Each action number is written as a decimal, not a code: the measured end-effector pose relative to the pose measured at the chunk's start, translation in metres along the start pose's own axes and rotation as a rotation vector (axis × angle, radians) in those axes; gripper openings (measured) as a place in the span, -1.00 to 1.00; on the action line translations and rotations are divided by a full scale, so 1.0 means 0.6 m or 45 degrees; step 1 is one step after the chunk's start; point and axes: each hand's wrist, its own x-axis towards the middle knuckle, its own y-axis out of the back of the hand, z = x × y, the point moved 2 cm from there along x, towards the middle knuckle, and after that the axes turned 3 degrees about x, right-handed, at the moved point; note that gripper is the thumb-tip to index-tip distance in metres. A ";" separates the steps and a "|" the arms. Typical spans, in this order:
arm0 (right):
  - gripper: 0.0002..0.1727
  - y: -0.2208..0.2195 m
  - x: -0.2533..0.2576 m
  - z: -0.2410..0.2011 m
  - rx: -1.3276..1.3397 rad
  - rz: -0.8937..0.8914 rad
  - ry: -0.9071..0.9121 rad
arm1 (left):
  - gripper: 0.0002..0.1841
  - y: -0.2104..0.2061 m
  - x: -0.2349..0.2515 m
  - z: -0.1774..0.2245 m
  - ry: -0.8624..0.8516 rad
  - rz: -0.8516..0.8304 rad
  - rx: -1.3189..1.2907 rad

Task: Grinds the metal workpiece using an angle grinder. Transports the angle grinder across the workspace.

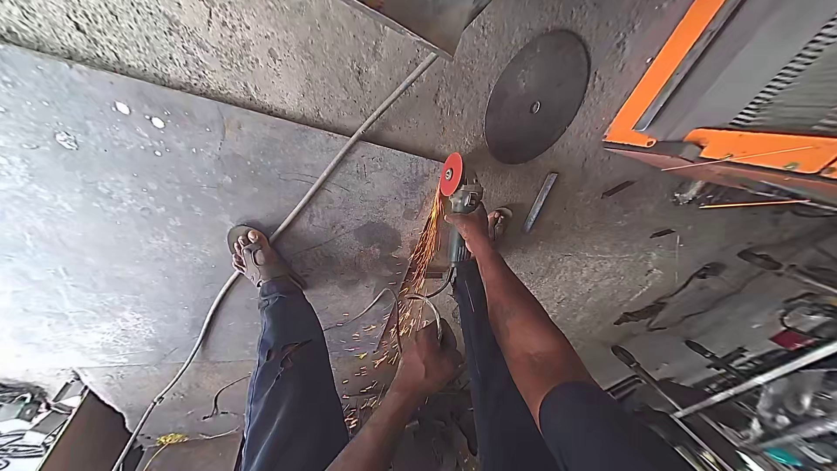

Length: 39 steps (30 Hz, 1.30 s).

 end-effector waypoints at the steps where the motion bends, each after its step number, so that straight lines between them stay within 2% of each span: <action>1: -0.02 -0.001 -0.002 0.001 0.005 -0.001 -0.008 | -0.86 0.001 -0.001 0.000 0.001 0.001 0.005; 26: -0.03 -0.013 -0.002 0.011 0.080 0.008 0.000 | -0.87 0.008 -0.002 0.002 0.021 -0.004 -0.021; 32: -0.09 -0.014 -0.002 0.012 0.033 0.016 0.014 | -0.88 0.007 -0.002 0.000 -0.005 0.020 -0.028; 39: -0.04 -0.013 -0.002 0.012 0.052 0.016 0.010 | -0.85 0.007 0.000 0.001 0.003 0.020 -0.026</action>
